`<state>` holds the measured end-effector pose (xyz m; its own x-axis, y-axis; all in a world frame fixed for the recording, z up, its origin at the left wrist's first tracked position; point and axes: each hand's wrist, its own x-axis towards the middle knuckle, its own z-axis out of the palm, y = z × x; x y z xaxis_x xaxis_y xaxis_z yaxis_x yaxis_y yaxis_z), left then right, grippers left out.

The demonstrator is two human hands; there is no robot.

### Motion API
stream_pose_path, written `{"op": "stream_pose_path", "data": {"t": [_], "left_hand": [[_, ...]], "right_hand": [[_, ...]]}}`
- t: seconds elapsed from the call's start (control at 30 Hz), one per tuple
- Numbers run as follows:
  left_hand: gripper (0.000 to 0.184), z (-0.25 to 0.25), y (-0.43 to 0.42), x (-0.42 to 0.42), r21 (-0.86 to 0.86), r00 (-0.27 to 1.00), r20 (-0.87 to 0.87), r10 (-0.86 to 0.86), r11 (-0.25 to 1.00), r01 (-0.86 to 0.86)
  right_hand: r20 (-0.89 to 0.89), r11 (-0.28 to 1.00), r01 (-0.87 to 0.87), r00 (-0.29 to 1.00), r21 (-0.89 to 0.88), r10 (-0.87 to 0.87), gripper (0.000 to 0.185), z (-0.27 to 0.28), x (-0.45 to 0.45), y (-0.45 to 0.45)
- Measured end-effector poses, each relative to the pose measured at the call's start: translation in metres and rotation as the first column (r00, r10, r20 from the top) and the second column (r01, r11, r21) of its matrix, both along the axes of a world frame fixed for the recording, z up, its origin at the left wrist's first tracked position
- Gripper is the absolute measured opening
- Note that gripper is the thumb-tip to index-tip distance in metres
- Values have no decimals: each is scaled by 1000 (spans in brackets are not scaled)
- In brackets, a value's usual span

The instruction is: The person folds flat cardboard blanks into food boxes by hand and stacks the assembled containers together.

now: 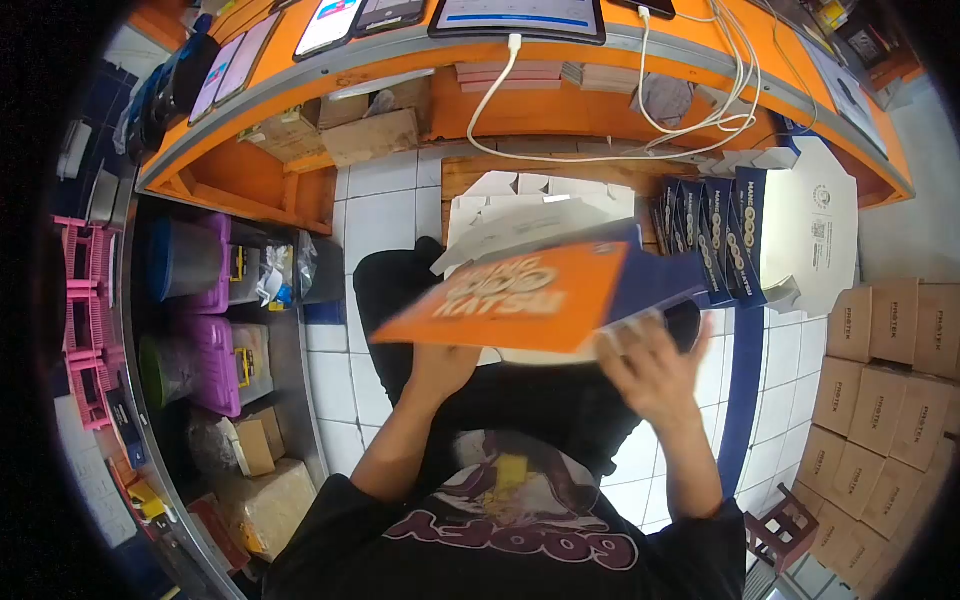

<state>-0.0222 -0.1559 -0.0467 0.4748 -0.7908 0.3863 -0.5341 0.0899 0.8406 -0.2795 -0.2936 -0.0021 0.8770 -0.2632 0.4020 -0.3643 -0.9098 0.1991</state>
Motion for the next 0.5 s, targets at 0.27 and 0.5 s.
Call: {"op": "stream_pose_path", "data": {"t": [0.27, 0.5], "left_hand": [[34, -61, -17, 2, 546, 956, -136, 261, 825, -148], [31, -87, -13, 18, 595, 932, 207, 297, 718, -361]], "right_hand": [[506, 192, -478, 714, 857, -484, 90, -68, 46, -26], [33, -405, -312, 825, 860, -564, 48, -121, 83, -38]]}}
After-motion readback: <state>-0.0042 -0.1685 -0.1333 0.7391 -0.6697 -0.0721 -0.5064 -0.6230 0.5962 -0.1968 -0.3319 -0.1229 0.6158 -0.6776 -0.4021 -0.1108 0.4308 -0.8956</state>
